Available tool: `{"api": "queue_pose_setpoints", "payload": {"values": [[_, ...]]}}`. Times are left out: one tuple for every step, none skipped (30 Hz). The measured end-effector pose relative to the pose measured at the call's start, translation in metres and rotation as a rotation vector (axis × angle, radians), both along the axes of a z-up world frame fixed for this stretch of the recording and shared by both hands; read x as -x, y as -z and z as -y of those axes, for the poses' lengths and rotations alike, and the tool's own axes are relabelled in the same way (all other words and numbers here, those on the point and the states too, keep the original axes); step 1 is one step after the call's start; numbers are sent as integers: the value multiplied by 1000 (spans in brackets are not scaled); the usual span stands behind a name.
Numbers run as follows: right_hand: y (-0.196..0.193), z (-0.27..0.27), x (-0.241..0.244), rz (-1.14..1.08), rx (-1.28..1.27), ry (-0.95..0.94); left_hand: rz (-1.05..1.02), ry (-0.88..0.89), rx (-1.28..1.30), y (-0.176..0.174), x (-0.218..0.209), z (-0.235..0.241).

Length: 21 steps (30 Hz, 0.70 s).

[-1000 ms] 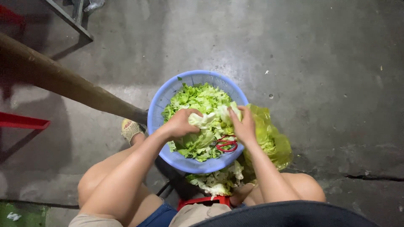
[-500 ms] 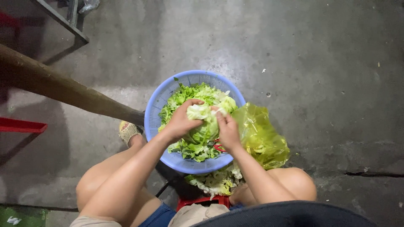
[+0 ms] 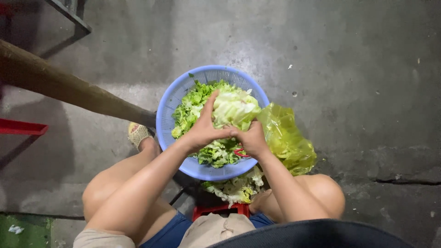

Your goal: The person sits on a small red stool and uses red-handled scissors to cut cabbage leaves into a blue plastic basket. They repeatedly pick up cabbage heads from a yellow plastic bag, tear off leaves by hand, and cut them into smaller pieces.

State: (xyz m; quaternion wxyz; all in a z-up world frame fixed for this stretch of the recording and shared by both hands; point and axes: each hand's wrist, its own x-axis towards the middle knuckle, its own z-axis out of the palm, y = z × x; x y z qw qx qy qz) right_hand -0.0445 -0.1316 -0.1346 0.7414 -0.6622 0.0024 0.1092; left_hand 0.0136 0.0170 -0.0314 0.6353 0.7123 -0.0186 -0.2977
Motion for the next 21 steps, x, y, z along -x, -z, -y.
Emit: {"api": "queue_pose_setpoints", "payload": {"values": [[-5, 1, -2, -3, 0, -2, -3, -2, 0, 5, 0, 4], [-10, 1, -3, 25, 17, -14, -92, -20, 69, 9, -1, 7], [-15, 1, -5, 54, 33, -26, -180, -37, 137, 14, -1, 10], [-21, 2, -5, 51, 33, -28, -183, -39, 137, 35, 3, 6], [-27, 2, -5, 82, 49, -40, -77, -93, 282, 57, 7, 3], [-33, 2, -6, 113, 66, -53, 30, -148, 425, 78, 10, -1], [-46, 1, -11, 113, 67, -57, 31, -152, 426, 78, 8, -2], [-60, 0, -15, -67, 297, -177, -10, -168, 366, 79, 5, -3], [-73, 0, -19, -253, 527, -293, -55, -180, 305, 79, 2, -4], [-62, 0, -19, -255, 528, -294, -58, -181, 306, 87, 2, -6], [-51, 0, -18, -35, 254, -246, -62, -190, 209, 96, 3, -7], [-39, 1, -16, 182, -21, -192, -65, -198, 112, 104, 4, -9], [-31, 1, -16, 183, -21, -191, -64, -198, 111, 98, 2, -11], [-24, 1, -15, 93, -105, -210, -53, -211, 14, 92, 1, -13], [-16, 1, -16, 6, -188, -234, -38, -229, -84, 85, -2, -17], [21, 11, -16, 10, -188, -239, -35, -234, -84, 82, -9, -24], [59, 21, -17, -131, 170, -263, -52, -255, -64, 80, -16, -30], [96, 32, -18, -267, 531, -276, -70, -276, -44, 78, -23, -37], [155, 38, 5, -262, 531, -277, -65, -279, -45, 72, -25, -44], [208, 51, 20, -156, 913, -406, -74, -274, -31, 66, -26, -50], [259, 68, 27, -41, 1292, -531, -88, -269, -17, 61, -26, -56]]}}
